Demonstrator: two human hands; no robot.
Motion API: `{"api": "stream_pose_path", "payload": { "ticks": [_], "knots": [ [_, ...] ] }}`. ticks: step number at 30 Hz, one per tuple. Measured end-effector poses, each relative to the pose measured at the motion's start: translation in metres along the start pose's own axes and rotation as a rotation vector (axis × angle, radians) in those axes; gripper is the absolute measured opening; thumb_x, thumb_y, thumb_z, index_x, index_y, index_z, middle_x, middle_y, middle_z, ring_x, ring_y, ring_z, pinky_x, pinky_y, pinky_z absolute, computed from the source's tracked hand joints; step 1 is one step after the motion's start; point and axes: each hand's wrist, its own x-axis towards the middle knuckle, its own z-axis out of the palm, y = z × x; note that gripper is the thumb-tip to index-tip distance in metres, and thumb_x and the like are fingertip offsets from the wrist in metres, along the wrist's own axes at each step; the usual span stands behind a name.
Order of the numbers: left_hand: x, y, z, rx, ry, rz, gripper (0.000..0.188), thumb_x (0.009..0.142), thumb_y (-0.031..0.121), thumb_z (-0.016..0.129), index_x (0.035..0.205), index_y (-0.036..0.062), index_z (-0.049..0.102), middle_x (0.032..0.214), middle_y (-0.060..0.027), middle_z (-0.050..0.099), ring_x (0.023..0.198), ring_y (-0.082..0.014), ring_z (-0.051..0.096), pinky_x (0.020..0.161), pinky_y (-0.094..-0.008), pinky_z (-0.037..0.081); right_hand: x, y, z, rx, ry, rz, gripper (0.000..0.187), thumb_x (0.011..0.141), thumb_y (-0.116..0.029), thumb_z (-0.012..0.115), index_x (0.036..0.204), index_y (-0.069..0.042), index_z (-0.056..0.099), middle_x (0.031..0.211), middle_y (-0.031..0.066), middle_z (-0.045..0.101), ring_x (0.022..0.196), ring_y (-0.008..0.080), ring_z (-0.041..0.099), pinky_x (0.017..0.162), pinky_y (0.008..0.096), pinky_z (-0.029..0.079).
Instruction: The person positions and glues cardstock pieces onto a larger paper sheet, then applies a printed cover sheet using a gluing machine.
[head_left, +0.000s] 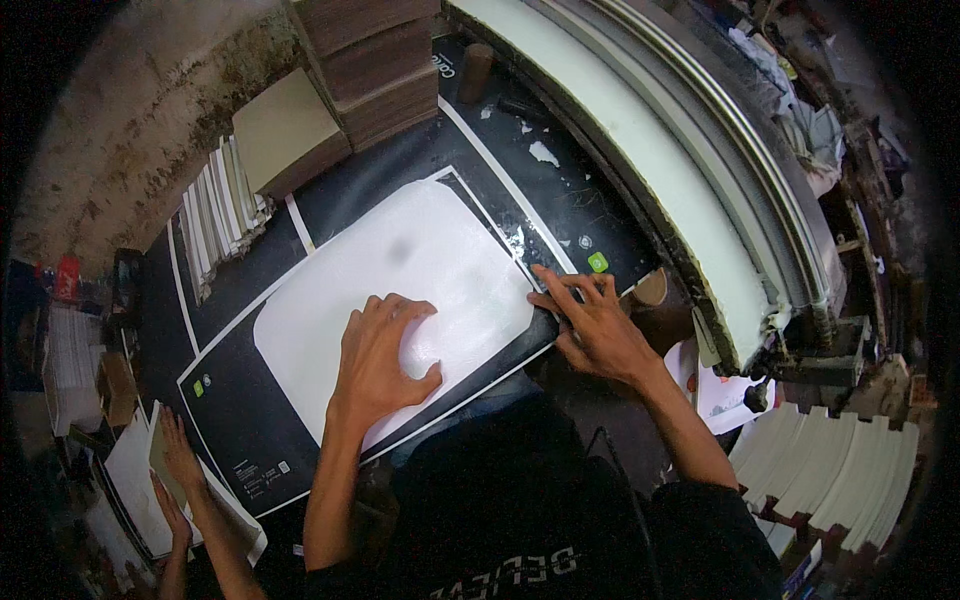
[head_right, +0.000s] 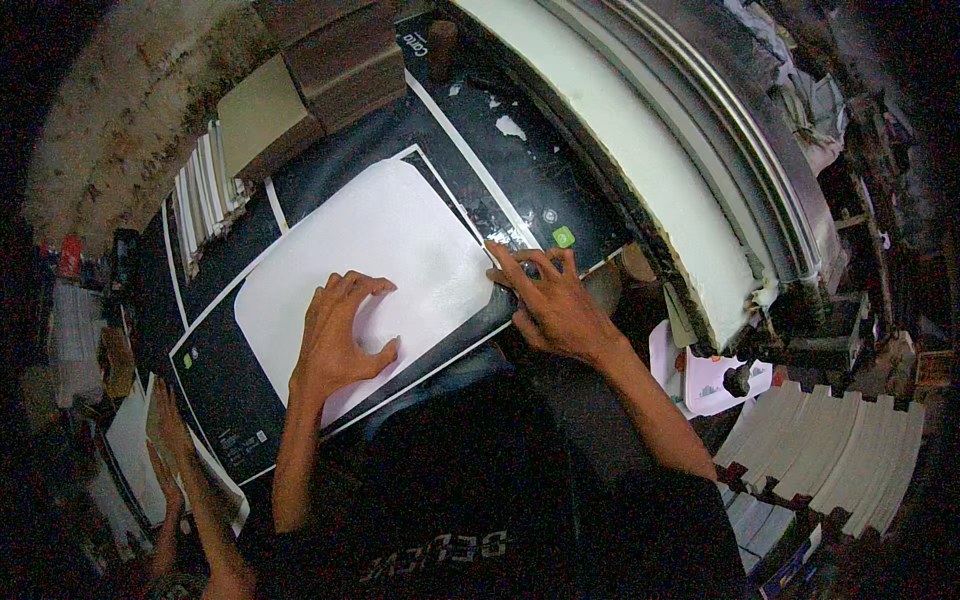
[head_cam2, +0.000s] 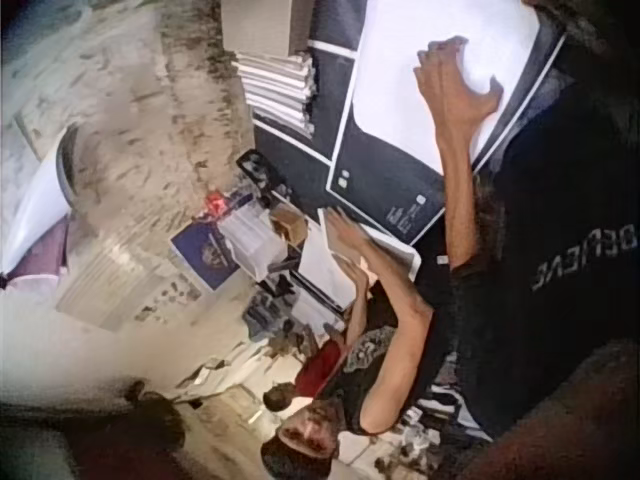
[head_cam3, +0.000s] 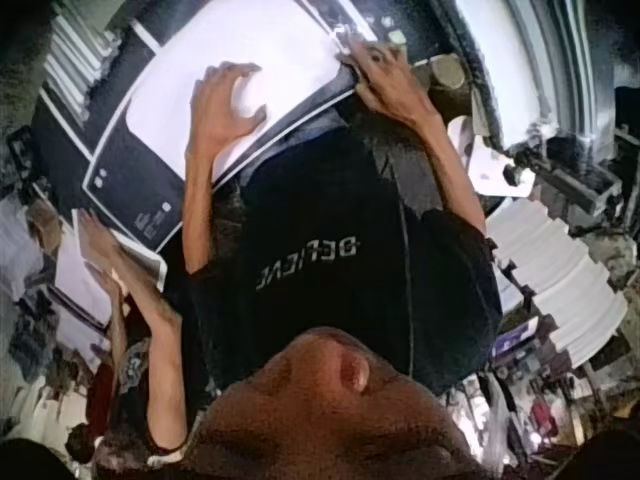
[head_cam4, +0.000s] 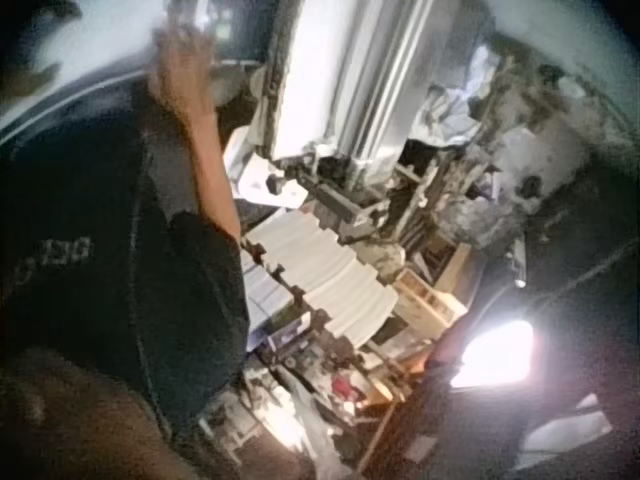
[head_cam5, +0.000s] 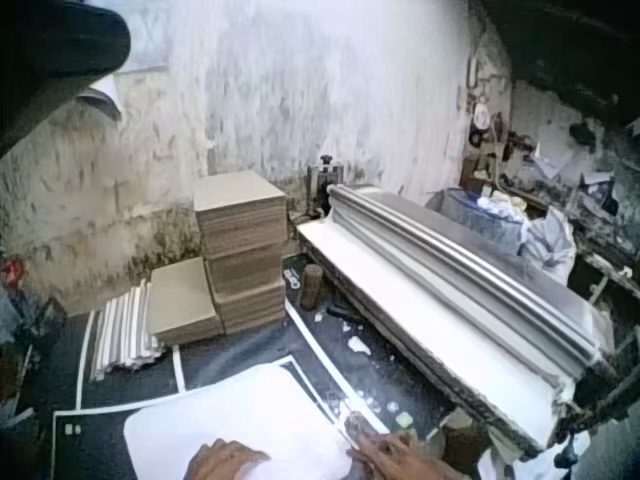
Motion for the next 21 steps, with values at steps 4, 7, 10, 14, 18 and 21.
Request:
{"api": "stream_pose_path", "payload": {
  "ticks": [4, 7, 10, 14, 18, 21],
  "knots": [
    [0.001, 0.003, 0.0, -0.001, -0.025, -0.044, 0.062, 0.061, 0.022, 0.082, 0.119, 0.0108, 0.066, 0.119, -0.0104, 0.062, 0.112, -0.03, 0.056, 0.099, -0.0456, 0.044, -0.011, -0.009, 0.0, -0.02, -0.094, -0.015, 0.096, 0.08, -0.005, 0.064, 0.163, -0.013, 0.016, 0.145, 0.0017, 0.059, 0.135, 0.0288, 0.045, 0.113, 0.0536, 0.027],
    [0.004, 0.004, 0.001, -0.037, -0.029, -0.038, 0.063, 0.061, 0.022, 0.082, 0.12, 0.0098, 0.065, 0.119, -0.0107, 0.062, 0.111, -0.0307, 0.056, 0.099, -0.046, 0.044, -0.012, -0.005, -0.003, -0.044, -0.092, -0.018, 0.096, 0.081, -0.006, 0.066, 0.163, -0.014, 0.016, 0.147, 0.0017, 0.058, 0.135, 0.0284, 0.045, 0.113, 0.0539, 0.028],
    [0.007, 0.005, 0.0, -0.056, -0.044, -0.028, 0.064, 0.061, 0.023, 0.082, 0.121, 0.0094, 0.065, 0.119, -0.0115, 0.062, 0.111, -0.0317, 0.057, 0.103, -0.0468, 0.043, -0.001, 0.002, -0.003, -0.057, -0.012, -0.007, 0.096, 0.081, -0.007, 0.067, 0.162, -0.014, 0.017, 0.146, 0.0013, 0.058, 0.135, 0.0282, 0.044, 0.113, 0.0544, 0.028],
    [-0.004, -0.01, 0.004, -0.079, 0.019, -0.02, 0.062, 0.064, 0.025, 0.081, 0.122, 0.0104, 0.065, 0.12, -0.012, 0.062, 0.117, -0.0326, 0.056, 0.112, -0.0494, 0.038, -0.003, -0.017, -0.002, -0.007, -0.161, -0.046, 0.093, 0.082, -0.007, 0.067, 0.162, -0.012, 0.019, 0.142, 0.001, 0.062, 0.137, 0.0258, 0.043, 0.114, 0.0534, 0.026],
    [-0.021, -0.03, -0.002, -0.133, 0.099, -0.013, 0.054, 0.069, 0.024, 0.081, 0.12, 0.0131, 0.065, 0.118, -0.0111, 0.063, 0.119, -0.0321, 0.058, 0.12, -0.0539, 0.03, -0.003, -0.049, -0.012, -0.001, -0.057, -0.109, 0.071, 0.076, -0.007, 0.069, 0.144, -0.009, 0.049, 0.137, 0.0063, 0.064, 0.131, 0.0299, 0.05, 0.107, 0.0532, 0.032],
    [-0.046, -0.06, -0.037, -0.127, 0.193, -0.099, 0.045, 0.069, 0.016, 0.082, 0.111, 0.0103, 0.066, 0.113, -0.0095, 0.065, 0.113, -0.0305, 0.06, 0.114, -0.0489, 0.038, 0.006, -0.079, -0.011, 0.034, -0.117, -0.276, 0.045, 0.073, -0.006, 0.069, 0.118, -0.008, 0.061, 0.151, 0.0067, 0.053, 0.134, 0.036, 0.046, 0.106, 0.055, 0.033]
  ]
}}
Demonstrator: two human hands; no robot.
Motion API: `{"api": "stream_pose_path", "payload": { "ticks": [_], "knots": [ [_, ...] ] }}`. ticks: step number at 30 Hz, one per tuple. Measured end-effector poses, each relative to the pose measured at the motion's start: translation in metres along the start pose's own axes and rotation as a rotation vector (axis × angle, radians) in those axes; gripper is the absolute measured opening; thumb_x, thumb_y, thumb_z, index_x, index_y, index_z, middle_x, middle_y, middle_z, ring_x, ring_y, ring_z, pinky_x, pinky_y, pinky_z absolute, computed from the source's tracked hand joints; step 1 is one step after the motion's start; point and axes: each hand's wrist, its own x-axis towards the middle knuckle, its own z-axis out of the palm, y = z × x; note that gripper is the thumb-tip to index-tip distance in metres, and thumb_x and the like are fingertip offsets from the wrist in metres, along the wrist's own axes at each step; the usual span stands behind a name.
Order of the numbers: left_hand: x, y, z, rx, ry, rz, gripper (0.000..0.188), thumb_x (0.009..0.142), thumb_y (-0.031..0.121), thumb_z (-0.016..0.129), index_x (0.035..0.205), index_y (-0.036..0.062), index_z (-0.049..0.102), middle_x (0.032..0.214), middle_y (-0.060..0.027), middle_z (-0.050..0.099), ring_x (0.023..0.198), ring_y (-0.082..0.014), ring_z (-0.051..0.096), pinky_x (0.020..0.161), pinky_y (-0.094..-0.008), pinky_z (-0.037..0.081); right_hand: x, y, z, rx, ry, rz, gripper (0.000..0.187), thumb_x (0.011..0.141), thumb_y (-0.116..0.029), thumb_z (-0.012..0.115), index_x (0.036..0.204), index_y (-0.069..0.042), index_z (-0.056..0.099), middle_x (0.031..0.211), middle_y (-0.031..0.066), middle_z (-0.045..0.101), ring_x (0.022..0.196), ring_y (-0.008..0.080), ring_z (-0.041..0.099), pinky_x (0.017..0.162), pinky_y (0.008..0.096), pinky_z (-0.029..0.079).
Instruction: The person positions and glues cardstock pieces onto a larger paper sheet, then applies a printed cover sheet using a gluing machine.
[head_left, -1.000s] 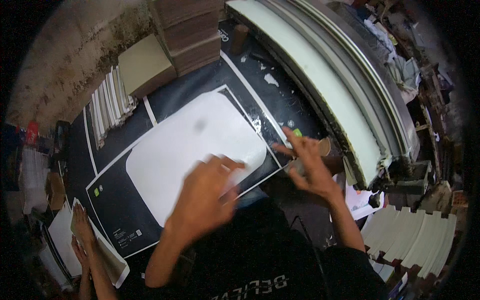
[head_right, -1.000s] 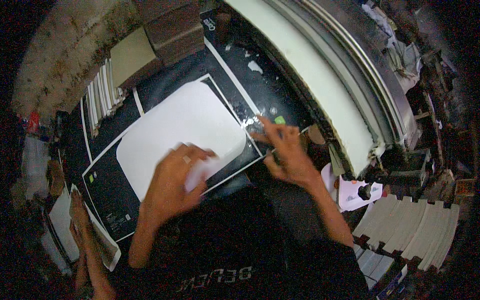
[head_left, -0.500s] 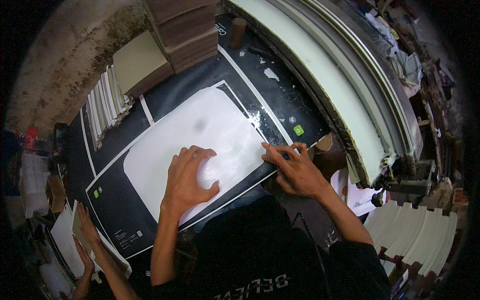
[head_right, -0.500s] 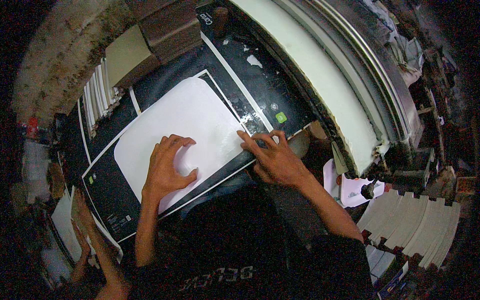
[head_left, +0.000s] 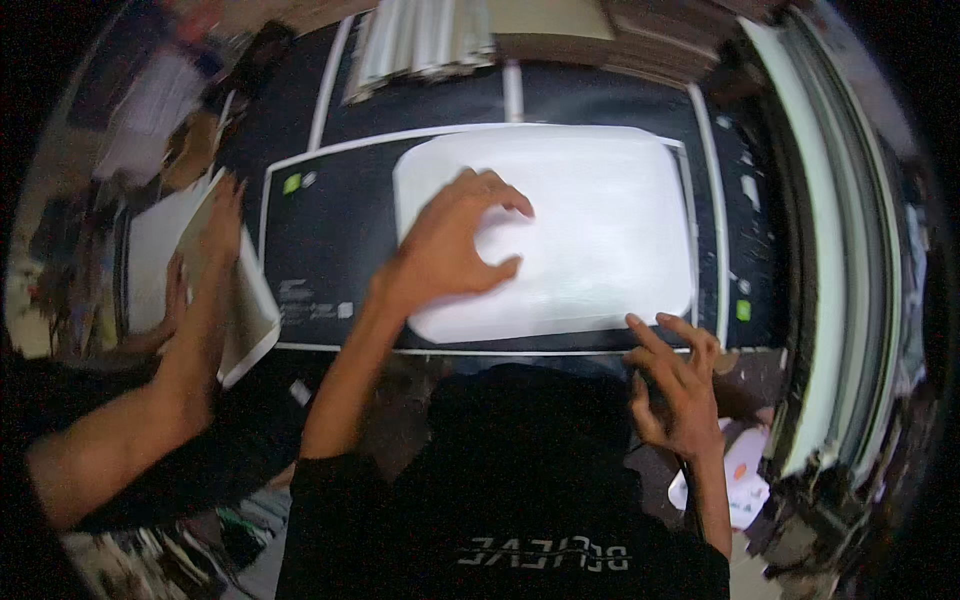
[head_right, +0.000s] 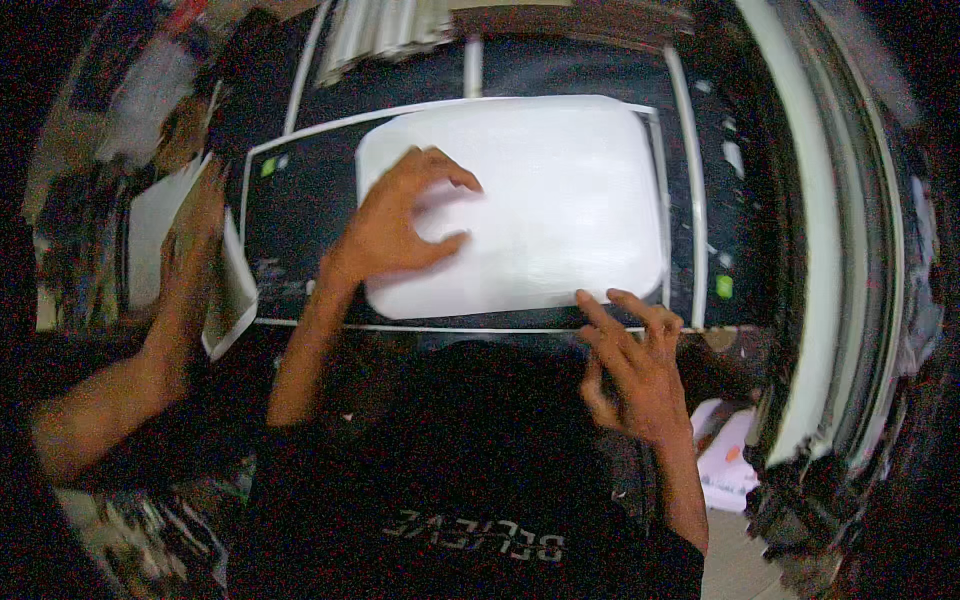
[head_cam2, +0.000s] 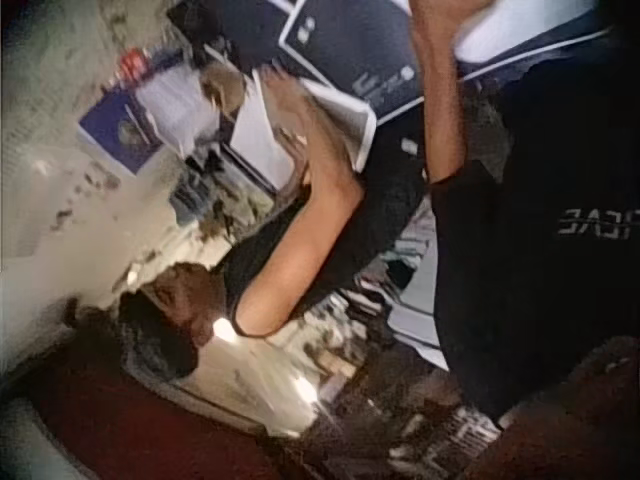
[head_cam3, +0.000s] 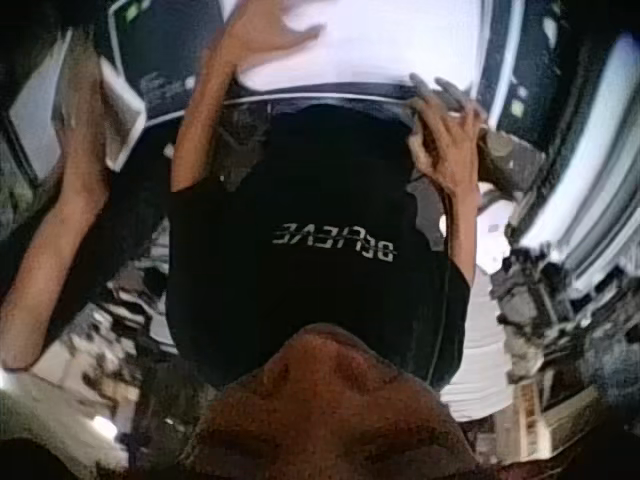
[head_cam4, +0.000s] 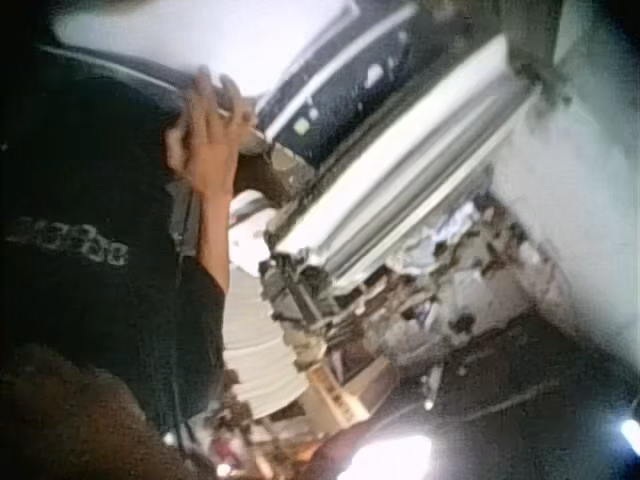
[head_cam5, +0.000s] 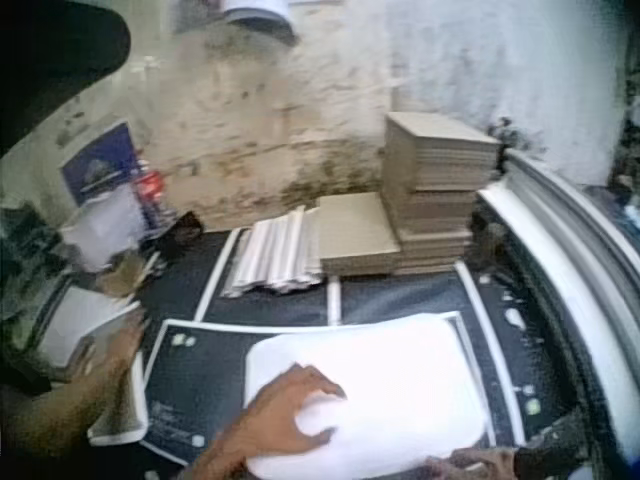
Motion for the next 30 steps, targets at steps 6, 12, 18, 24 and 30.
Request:
{"api": "stream_pose_path", "payload": {
  "ticks": [6, 12, 18, 24, 30],
  "knots": [
    [-0.07, -0.06, -0.055, 0.151, 0.067, -0.2, 0.058, 0.061, 0.017, 0.085, 0.115, 0.0105, 0.069, 0.11, -0.0108, 0.063, 0.11, -0.0294, 0.059, 0.102, -0.0411, 0.046, 0.077, -0.046, 0.046, 0.102, -0.343, -0.415, 0.037, 0.084, -0.021, 0.064, 0.119, -0.009, 0.061, 0.162, 0.0045, 0.037, 0.145, 0.0339, 0.032, 0.115, 0.0542, 0.03],
    [-0.08, -0.057, -0.047, 0.106, 0.073, -0.291, 0.065, 0.059, 0.021, 0.087, 0.121, 0.0147, 0.068, 0.112, -0.0116, 0.058, 0.111, -0.0308, 0.056, 0.101, -0.0406, 0.046, 0.117, -0.072, 0.074, 0.038, -0.415, -0.669, 0.049, 0.088, -0.033, 0.067, 0.125, -0.003, 0.06, 0.158, 0.0131, 0.04, 0.145, 0.0332, 0.035, 0.114, 0.0559, 0.033],
    [-0.083, -0.056, -0.05, 0.076, 0.071, -0.304, 0.065, 0.063, 0.025, 0.087, 0.125, 0.0161, 0.068, 0.103, -0.0126, 0.056, 0.106, -0.0322, 0.056, 0.095, -0.0411, 0.048, 0.146, -0.085, 0.09, -0.052, -0.406, -0.709, 0.049, 0.093, -0.037, 0.06, 0.127, -0.002, 0.061, 0.155, 0.0162, 0.043, 0.144, 0.0328, 0.036, 0.115, 0.0556, 0.031],
    [-0.083, -0.044, -0.051, 0.073, 0.067, -0.403, 0.067, 0.063, 0.026, 0.088, 0.125, 0.0153, 0.068, 0.105, -0.0134, 0.055, 0.104, -0.0328, 0.055, 0.095, -0.0431, 0.048, 0.135, -0.072, 0.067, -0.019, -0.555, -0.719, 0.041, 0.095, -0.036, 0.056, 0.123, -0.007, 0.065, 0.155, 0.0102, 0.046, 0.143, 0.0318, 0.037, 0.113, 0.0533, 0.032],
    [-0.093, -0.041, -0.046, 0.124, 0.159, -0.434, 0.072, 0.06, 0.03, 0.09, 0.127, 0.0153, 0.067, 0.109, -0.016, 0.055, 0.107, -0.0361, 0.055, 0.096, -0.0462, 0.048, 0.224, -0.051, 0.057, -0.04, -0.161, -0.38, 0.063, 0.092, -0.023, 0.057, 0.148, 0.001, 0.038, 0.138, 0.0156, 0.058, 0.141, 0.0393, 0.036, 0.111, 0.06, 0.027]
  ]
}}
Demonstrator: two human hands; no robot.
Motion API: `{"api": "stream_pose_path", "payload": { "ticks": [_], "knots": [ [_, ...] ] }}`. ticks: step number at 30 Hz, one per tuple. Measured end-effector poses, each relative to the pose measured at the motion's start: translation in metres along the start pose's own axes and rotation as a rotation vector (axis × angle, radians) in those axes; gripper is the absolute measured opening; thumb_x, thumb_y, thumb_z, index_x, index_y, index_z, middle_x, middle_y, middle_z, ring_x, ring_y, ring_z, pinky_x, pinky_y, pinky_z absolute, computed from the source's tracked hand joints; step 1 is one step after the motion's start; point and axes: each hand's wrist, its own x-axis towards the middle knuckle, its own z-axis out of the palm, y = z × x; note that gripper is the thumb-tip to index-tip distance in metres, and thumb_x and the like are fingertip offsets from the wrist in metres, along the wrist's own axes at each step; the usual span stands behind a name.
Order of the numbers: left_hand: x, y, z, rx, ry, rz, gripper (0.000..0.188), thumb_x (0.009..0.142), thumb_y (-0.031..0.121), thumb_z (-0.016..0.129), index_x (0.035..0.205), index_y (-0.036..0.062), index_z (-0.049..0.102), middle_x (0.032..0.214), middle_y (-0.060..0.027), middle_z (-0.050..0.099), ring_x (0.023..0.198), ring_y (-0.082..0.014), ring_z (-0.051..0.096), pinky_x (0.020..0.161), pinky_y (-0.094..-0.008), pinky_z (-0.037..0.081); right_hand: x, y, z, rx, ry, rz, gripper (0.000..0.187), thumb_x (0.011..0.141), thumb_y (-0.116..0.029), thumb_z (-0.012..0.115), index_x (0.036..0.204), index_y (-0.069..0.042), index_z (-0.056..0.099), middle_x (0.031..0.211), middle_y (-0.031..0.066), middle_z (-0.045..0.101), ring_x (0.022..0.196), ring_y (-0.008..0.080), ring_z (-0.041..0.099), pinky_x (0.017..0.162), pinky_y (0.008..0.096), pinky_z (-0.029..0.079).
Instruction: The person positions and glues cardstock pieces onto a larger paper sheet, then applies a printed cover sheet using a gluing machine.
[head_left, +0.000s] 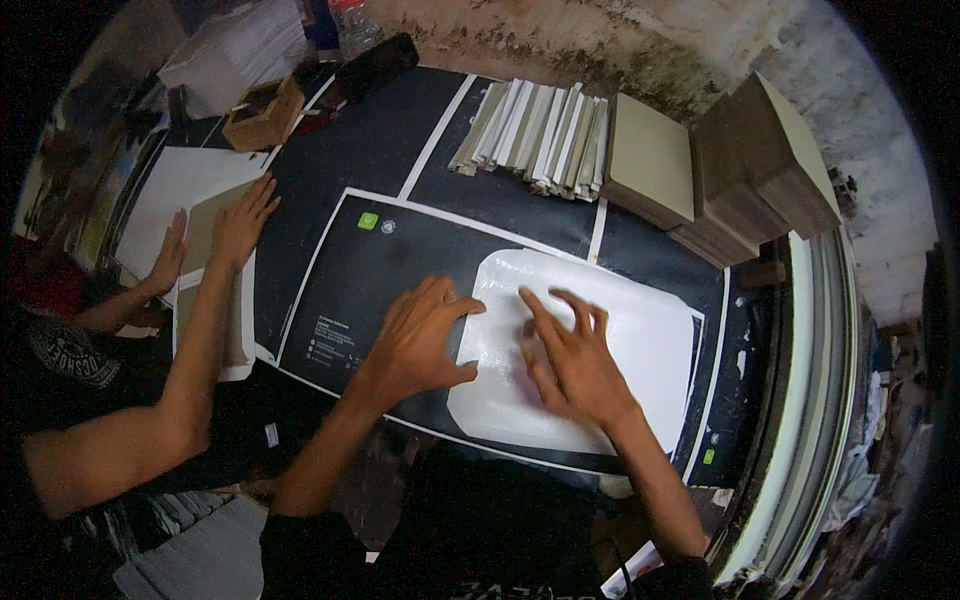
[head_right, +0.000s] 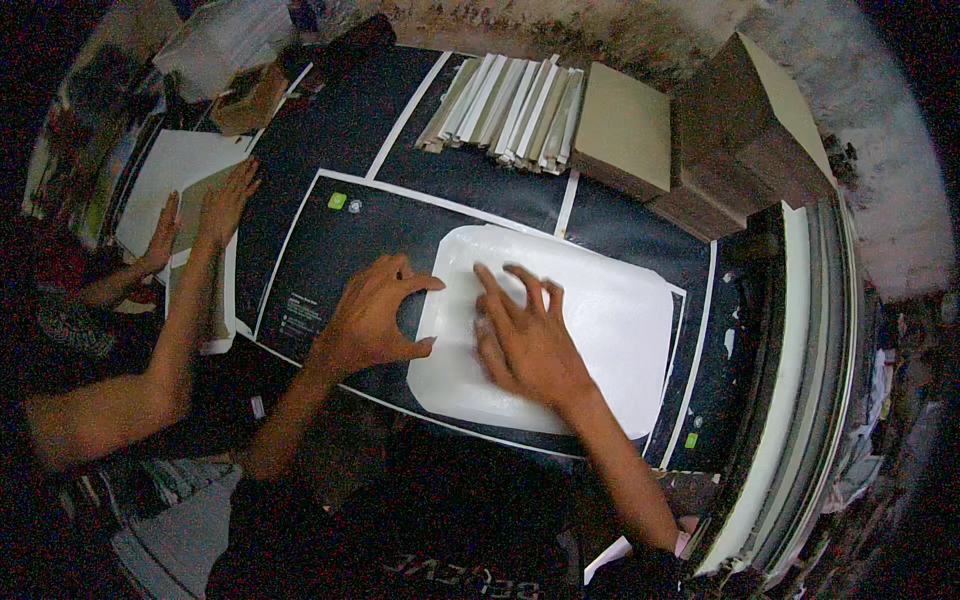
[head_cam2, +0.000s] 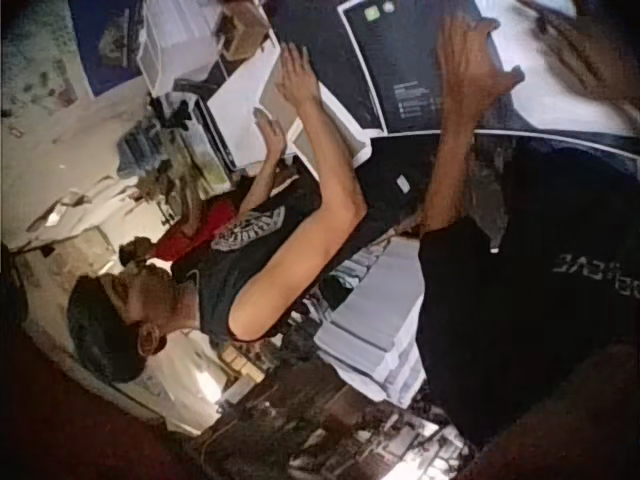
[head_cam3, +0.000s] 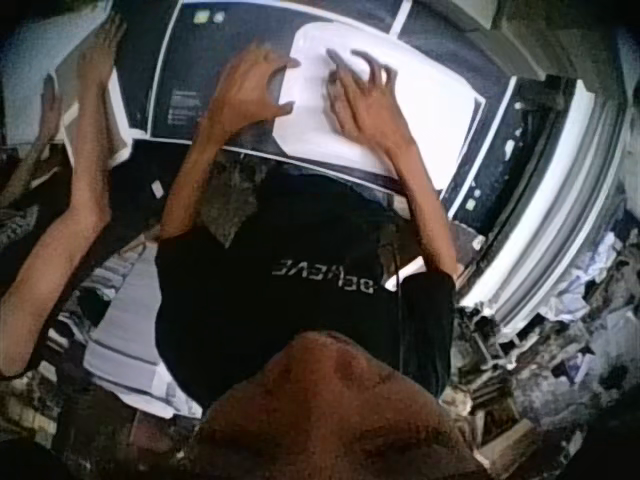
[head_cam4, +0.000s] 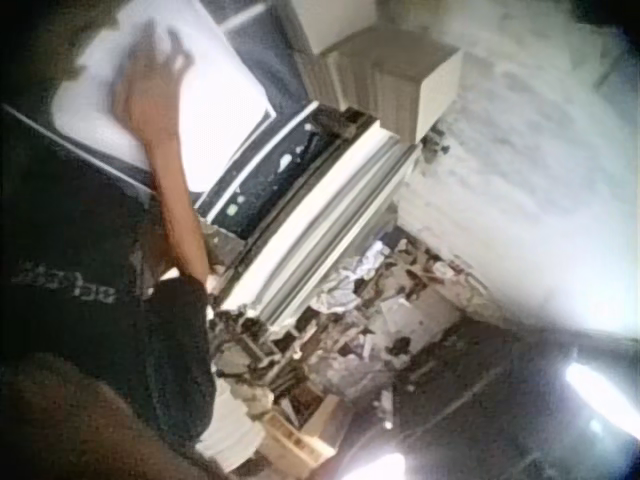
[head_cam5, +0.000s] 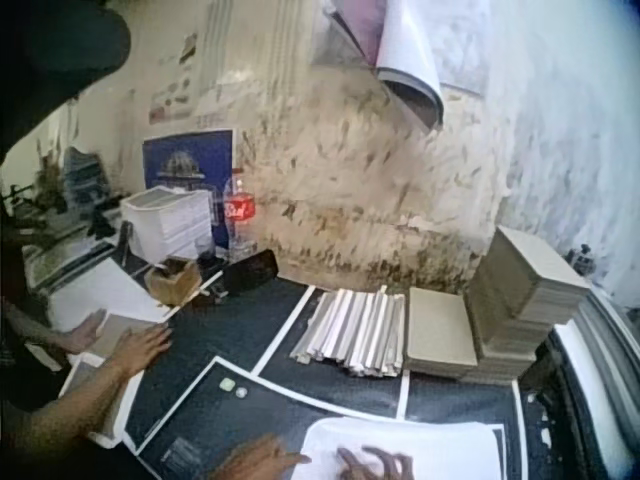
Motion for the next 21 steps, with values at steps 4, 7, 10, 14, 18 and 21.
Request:
{"api": "stream_pose_path", "payload": {
  "ticks": [4, 7, 10, 14, 18, 21],
  "knots": [
    [-0.002, 0.003, -0.003, 0.011, 0.014, -0.003, 0.074, 0.058, 0.031, 0.091, 0.127, 0.0151, 0.067, 0.112, -0.0178, 0.056, 0.111, -0.0377, 0.056, 0.099, -0.0478, 0.048, 0.042, 0.032, 0.019, -0.06, 0.047, -0.043, 0.061, 0.093, -0.022, 0.055, 0.143, 0.01, 0.04, 0.137, 0.0203, 0.057, 0.136, 0.042, 0.039, 0.11, 0.0569, 0.03],
    [0.001, 0.001, 0.001, -0.051, 0.015, 0.0, 0.075, 0.058, 0.03, 0.092, 0.127, 0.0157, 0.066, 0.117, -0.0196, 0.057, 0.114, -0.0385, 0.057, 0.101, -0.0484, 0.047, 0.052, 0.032, 0.034, -0.019, 0.049, -0.117, 0.06, 0.095, -0.023, 0.053, 0.149, 0.001, 0.04, 0.126, 0.0181, 0.066, 0.139, 0.0383, 0.039, 0.114, 0.0581, 0.025],
    [-0.001, -0.002, 0.008, -0.029, 0.029, -0.036, 0.078, 0.056, 0.028, 0.094, 0.129, 0.0176, 0.066, 0.113, -0.0197, 0.059, 0.113, -0.0381, 0.058, 0.101, -0.0482, 0.048, 0.052, 0.027, 0.034, -0.021, 0.041, -0.151, 0.046, 0.095, -0.025, 0.052, 0.133, 0.001, 0.054, 0.136, 0.018, 0.061, 0.138, 0.0363, 0.042, 0.112, 0.059, 0.03],
    [0.003, 0.01, -0.004, -0.001, 0.007, -0.043, 0.072, 0.059, 0.025, 0.092, 0.126, 0.0153, 0.067, 0.106, -0.0104, 0.055, 0.105, -0.0284, 0.057, 0.087, -0.0437, 0.053, 0.059, 0.037, 0.029, -0.143, 0.127, -0.051, 0.043, 0.098, -0.027, 0.051, 0.127, 0.004, 0.058, 0.14, 0.0186, 0.058, 0.136, 0.0361, 0.044, 0.108, 0.0595, 0.033],
    [0.01, 0.025, -0.009, 0.044, -0.066, -0.096, 0.07, 0.059, 0.021, 0.091, 0.124, 0.0129, 0.068, 0.106, -0.0099, 0.051, 0.105, -0.028, 0.057, 0.089, -0.0435, 0.05, 0.032, 0.029, 0.032, 0.027, 0.139, -0.135, 0.048, 0.099, -0.03, 0.053, 0.136, 0.0, 0.056, 0.134, 0.0135, 0.062, 0.139, 0.034, 0.039, 0.111, 0.0563, 0.031],
    [0.013, 0.033, -0.011, 0.122, -0.079, -0.024, 0.067, 0.061, 0.02, 0.09, 0.123, 0.0111, 0.068, 0.107, -0.0111, 0.053, 0.105, -0.0287, 0.056, 0.091, -0.0429, 0.05, -0.027, 0.029, -0.006, 0.132, 0.208, 0.08, 0.045, 0.096, -0.025, 0.057, 0.134, -0.001, 0.055, 0.126, 0.0125, 0.062, 0.136, 0.0367, 0.044, 0.111, 0.0598, 0.028]
  ]
}}
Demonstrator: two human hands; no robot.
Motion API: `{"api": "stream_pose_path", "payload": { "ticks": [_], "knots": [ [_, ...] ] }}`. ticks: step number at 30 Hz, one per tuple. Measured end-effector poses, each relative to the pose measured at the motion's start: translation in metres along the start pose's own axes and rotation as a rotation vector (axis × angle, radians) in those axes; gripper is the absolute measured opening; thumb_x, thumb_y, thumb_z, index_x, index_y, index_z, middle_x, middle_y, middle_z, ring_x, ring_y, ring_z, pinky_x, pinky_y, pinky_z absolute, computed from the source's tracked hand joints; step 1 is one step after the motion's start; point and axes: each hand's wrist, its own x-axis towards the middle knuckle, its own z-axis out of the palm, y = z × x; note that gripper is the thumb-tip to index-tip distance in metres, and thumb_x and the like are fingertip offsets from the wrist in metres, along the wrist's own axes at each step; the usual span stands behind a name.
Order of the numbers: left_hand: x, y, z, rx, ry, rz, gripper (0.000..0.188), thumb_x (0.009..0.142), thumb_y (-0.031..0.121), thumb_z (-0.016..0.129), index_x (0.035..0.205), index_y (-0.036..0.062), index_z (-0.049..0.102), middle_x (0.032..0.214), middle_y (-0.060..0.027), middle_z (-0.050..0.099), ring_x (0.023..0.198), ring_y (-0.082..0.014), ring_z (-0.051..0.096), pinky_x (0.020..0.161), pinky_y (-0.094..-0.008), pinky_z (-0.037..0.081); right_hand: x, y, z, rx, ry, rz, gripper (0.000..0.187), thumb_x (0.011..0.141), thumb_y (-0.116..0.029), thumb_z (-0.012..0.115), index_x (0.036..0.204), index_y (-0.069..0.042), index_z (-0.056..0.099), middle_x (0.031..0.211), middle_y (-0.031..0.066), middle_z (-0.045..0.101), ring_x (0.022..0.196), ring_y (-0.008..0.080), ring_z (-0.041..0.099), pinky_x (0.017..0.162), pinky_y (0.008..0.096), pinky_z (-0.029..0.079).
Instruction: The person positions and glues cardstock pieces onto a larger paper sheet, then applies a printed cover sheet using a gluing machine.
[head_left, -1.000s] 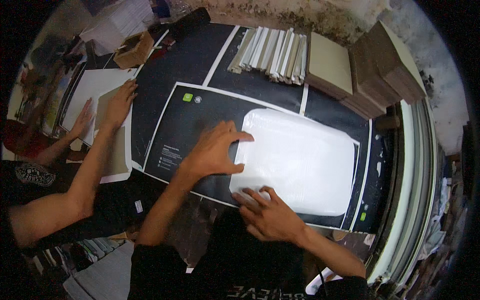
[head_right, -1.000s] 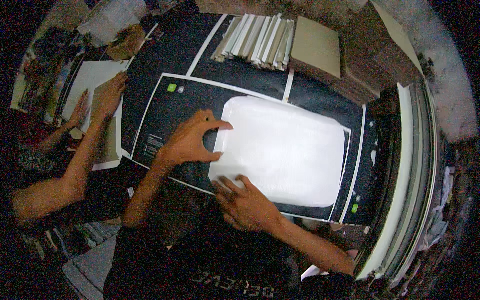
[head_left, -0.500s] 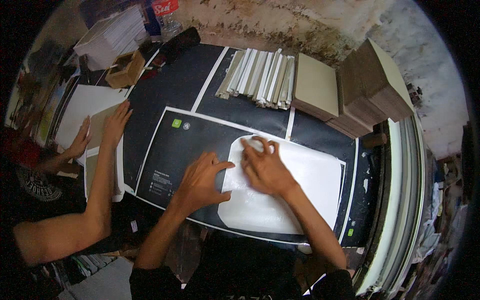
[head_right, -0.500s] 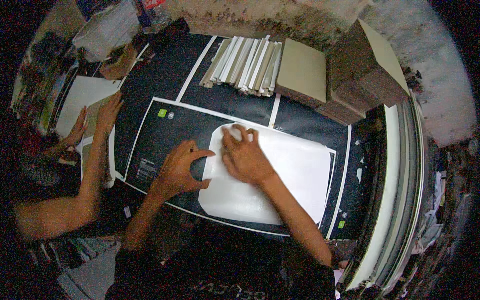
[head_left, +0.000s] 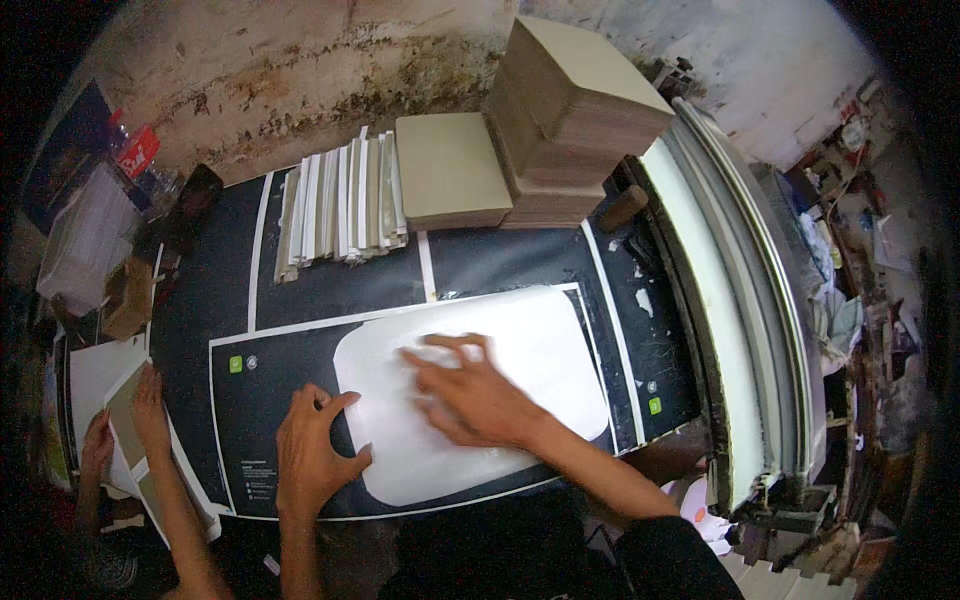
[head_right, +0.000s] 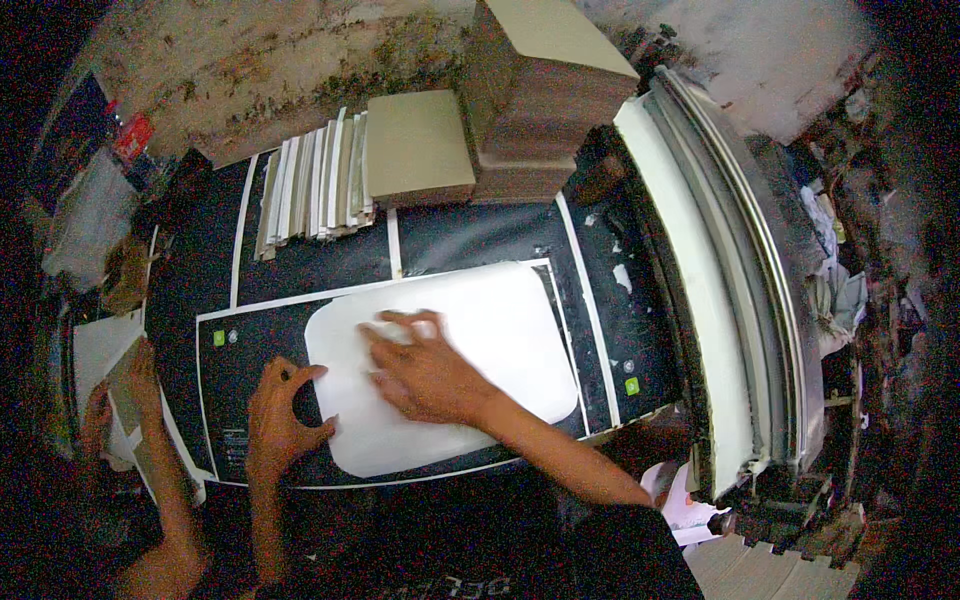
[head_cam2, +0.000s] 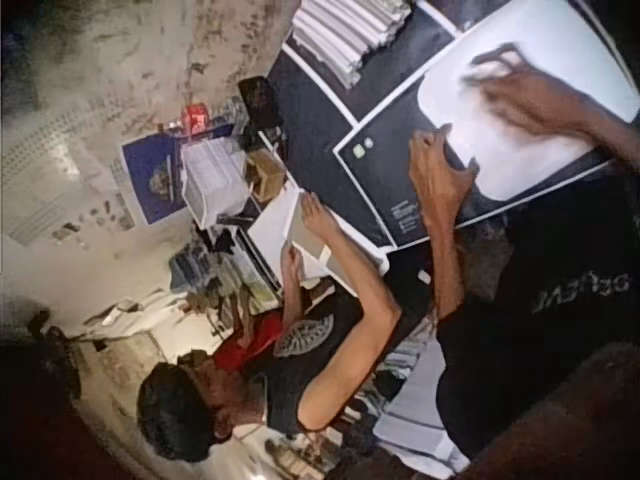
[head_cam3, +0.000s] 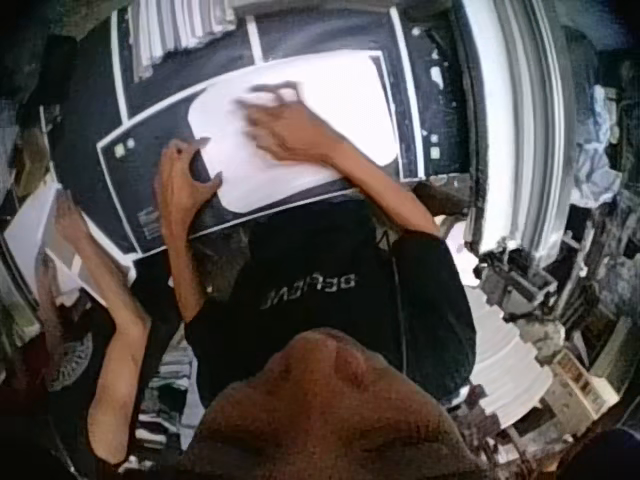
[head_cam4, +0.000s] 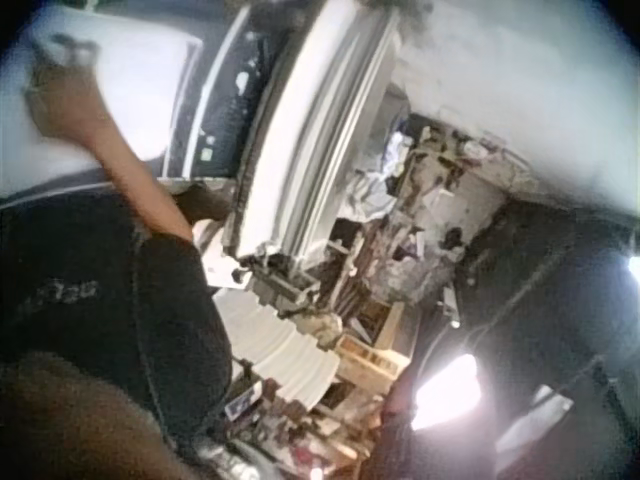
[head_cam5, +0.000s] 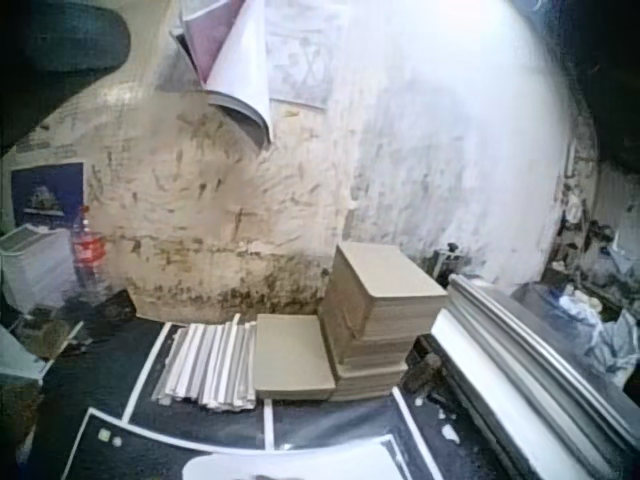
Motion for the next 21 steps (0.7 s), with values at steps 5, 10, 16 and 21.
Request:
{"api": "stream_pose_path", "payload": {
  "ticks": [5, 10, 16, 21],
  "knots": [
    [0.028, 0.062, 0.021, -0.253, -0.165, 0.34, 0.069, 0.067, 0.021, 0.086, 0.131, 0.0079, 0.063, 0.112, -0.0146, 0.056, 0.107, -0.0299, 0.055, 0.093, -0.0426, 0.049, -0.097, 0.056, -0.059, -0.165, 0.116, 0.48, 0.061, 0.093, -0.024, 0.057, 0.151, -0.008, 0.045, 0.121, 0.0124, 0.062, 0.142, 0.0377, 0.033, 0.117, 0.0539, 0.018],
    [0.047, 0.114, 0.049, 0.045, -0.44, 0.49, 0.085, 0.065, 0.024, 0.086, 0.142, 0.009, 0.054, 0.123, -0.0156, 0.052, 0.114, -0.032, 0.051, 0.097, -0.0432, 0.048, -0.117, 0.093, -0.068, -0.195, 0.086, 0.575, 0.059, 0.092, -0.026, 0.057, 0.147, -0.004, 0.05, 0.119, 0.0146, 0.063, 0.139, 0.0369, 0.036, 0.114, 0.0533, 0.022],
    [0.05, 0.122, 0.048, 0.117, -0.493, 0.426, 0.091, 0.064, 0.027, 0.089, 0.145, 0.0102, 0.05, 0.125, -0.0181, 0.052, 0.116, -0.0336, 0.051, 0.098, -0.0446, 0.049, -0.102, 0.123, -0.062, -0.17, 0.12, 0.478, 0.062, 0.091, -0.028, 0.057, 0.147, -0.003, 0.049, 0.113, 0.0124, 0.066, 0.137, 0.0369, 0.038, 0.113, 0.0549, 0.022],
    [0.048, 0.123, 0.051, 0.138, -0.5, 0.423, 0.095, 0.064, 0.027, 0.09, 0.147, 0.0106, 0.047, 0.125, -0.0188, 0.052, 0.117, -0.0347, 0.051, 0.098, -0.0444, 0.049, -0.056, 0.11, -0.07, -0.146, 0.255, 0.342, 0.073, 0.089, -0.025, 0.062, 0.156, -0.007, 0.037, 0.119, 0.0111, 0.065, 0.14, 0.0365, 0.035, 0.116, 0.0531, 0.022]
  ]
}}
